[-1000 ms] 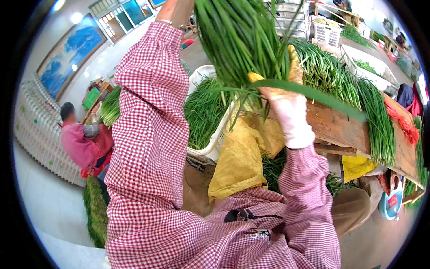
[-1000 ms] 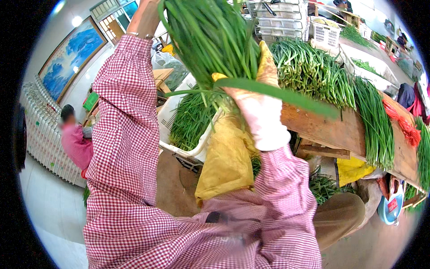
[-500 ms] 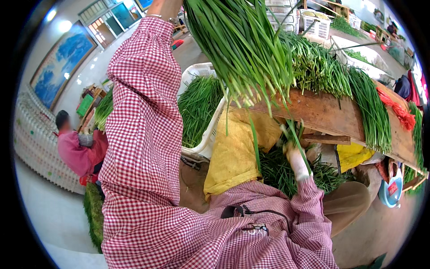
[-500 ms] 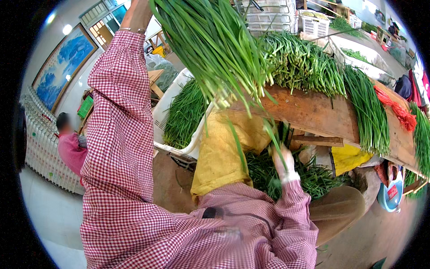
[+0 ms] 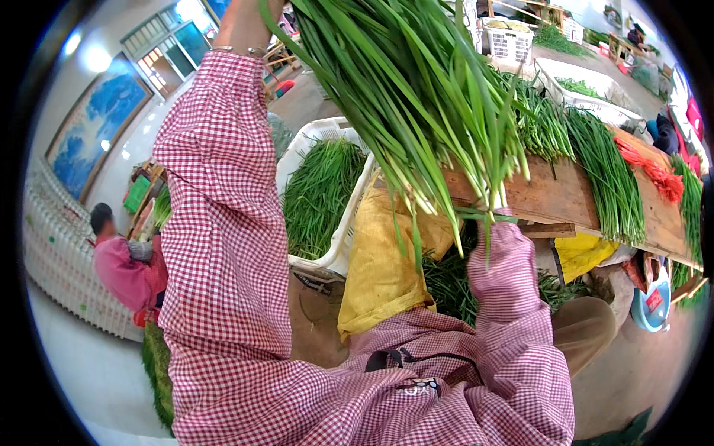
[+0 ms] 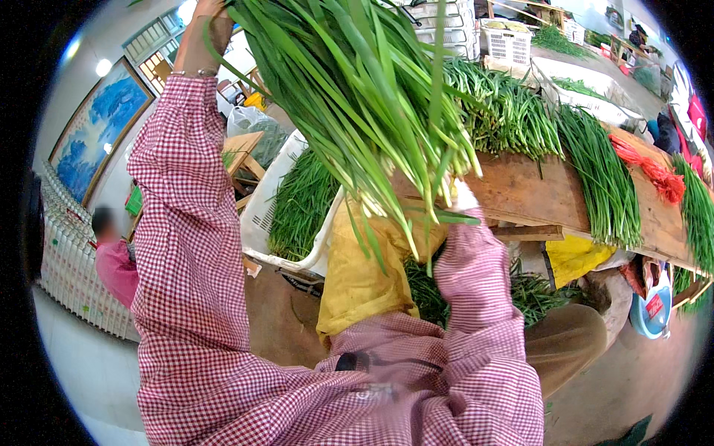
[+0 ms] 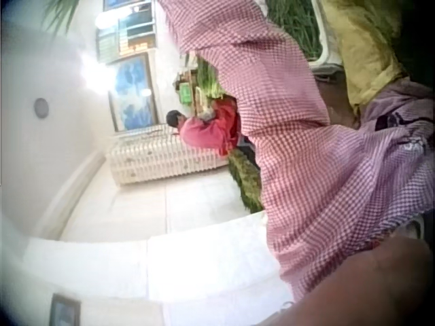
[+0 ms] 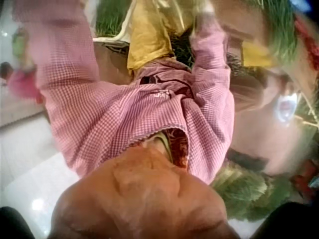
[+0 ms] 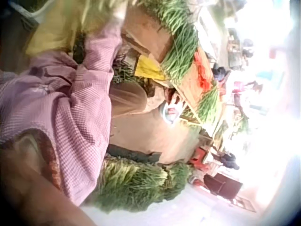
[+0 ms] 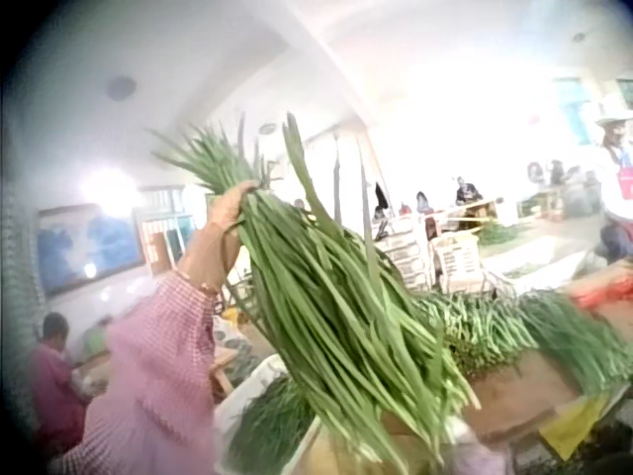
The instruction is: The person sorts bundles of scallions from a plastic crate, removes individual yellowed or damaged leaves by hand, and places the cleaned bundles onto a wooden work table.
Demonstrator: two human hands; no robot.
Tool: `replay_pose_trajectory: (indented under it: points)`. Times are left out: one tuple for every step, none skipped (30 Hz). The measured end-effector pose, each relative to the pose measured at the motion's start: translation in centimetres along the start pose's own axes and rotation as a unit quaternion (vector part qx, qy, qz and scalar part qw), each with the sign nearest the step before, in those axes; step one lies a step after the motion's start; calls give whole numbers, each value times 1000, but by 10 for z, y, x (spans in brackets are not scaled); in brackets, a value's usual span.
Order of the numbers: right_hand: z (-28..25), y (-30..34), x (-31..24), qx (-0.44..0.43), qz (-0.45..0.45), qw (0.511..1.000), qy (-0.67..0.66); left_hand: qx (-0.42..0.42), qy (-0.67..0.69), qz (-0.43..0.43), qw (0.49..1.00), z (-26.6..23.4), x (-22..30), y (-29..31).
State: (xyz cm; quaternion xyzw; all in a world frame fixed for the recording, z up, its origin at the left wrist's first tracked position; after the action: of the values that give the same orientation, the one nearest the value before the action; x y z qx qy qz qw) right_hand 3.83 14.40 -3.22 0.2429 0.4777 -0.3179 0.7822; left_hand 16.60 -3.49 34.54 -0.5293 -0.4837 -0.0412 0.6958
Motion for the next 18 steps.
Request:
replay_pose_trajectory:
  points:
    - [-16,-42,27,-53,-155,986,-16,-22,1,14,1000,19,11,2]
    - [-3,-34,31,-53,-128,987,-80,-30,-18,16,999,17,8,8]
    - [12,-23,32,-52,-102,983,-144,-37,-42,22,998,15,9,17]
    - [33,0,26,-49,-73,975,-205,-42,-64,29,997,10,6,26]
    - [41,21,23,-30,-46,966,-253,-45,-62,28,997,5,-16,31]
    - [62,52,9,-34,-16,947,-319,-48,-92,39,994,5,1,36]
    - [58,61,3,-38,-30,940,-339,-52,-98,48,993,10,-2,38]
    - [51,65,-1,-58,-59,934,-348,-53,-106,55,991,14,-5,40]
    - [44,67,-4,-83,-87,928,-353,-52,-116,62,990,18,-7,42]
    - [42,71,-9,-106,-108,921,-359,-39,-120,58,990,19,-8,42]
    - [45,79,-22,-117,-116,909,-382,-13,-116,36,992,18,-12,42]
    - [33,64,-3,-181,-99,907,-367,63,-51,-66,994,9,-24,39]
    - [32,66,-19,-190,-113,933,-284,136,14,-164,977,6,-35,38]
    - [33,68,-34,-200,-128,951,-200,146,35,-142,978,11,-31,40]
    - [38,66,-46,-191,-145,961,-141,178,7,-141,974,13,-28,42]
    - [31,63,-58,-180,-192,958,-113,203,-13,-142,969,27,-24,44]
    - [44,63,-78,-158,-137,978,-6,233,-44,-139,961,29,-16,46]
    - [47,53,-80,-227,-184,956,27,167,-38,-157,973,27,-16,39]
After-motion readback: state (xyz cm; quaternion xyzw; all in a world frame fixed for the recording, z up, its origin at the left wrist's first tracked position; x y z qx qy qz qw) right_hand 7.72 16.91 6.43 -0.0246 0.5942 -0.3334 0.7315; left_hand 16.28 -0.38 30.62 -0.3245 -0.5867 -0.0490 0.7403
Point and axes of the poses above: each hand's wrist, its own y-axis away from the middle knuckle, its own z-axis out of the palm, x = y × z, the point moved 6 cm from there along -y, towards the middle knuckle, and after that the axes turned 2 degrees about z, right-handed, at the moved point
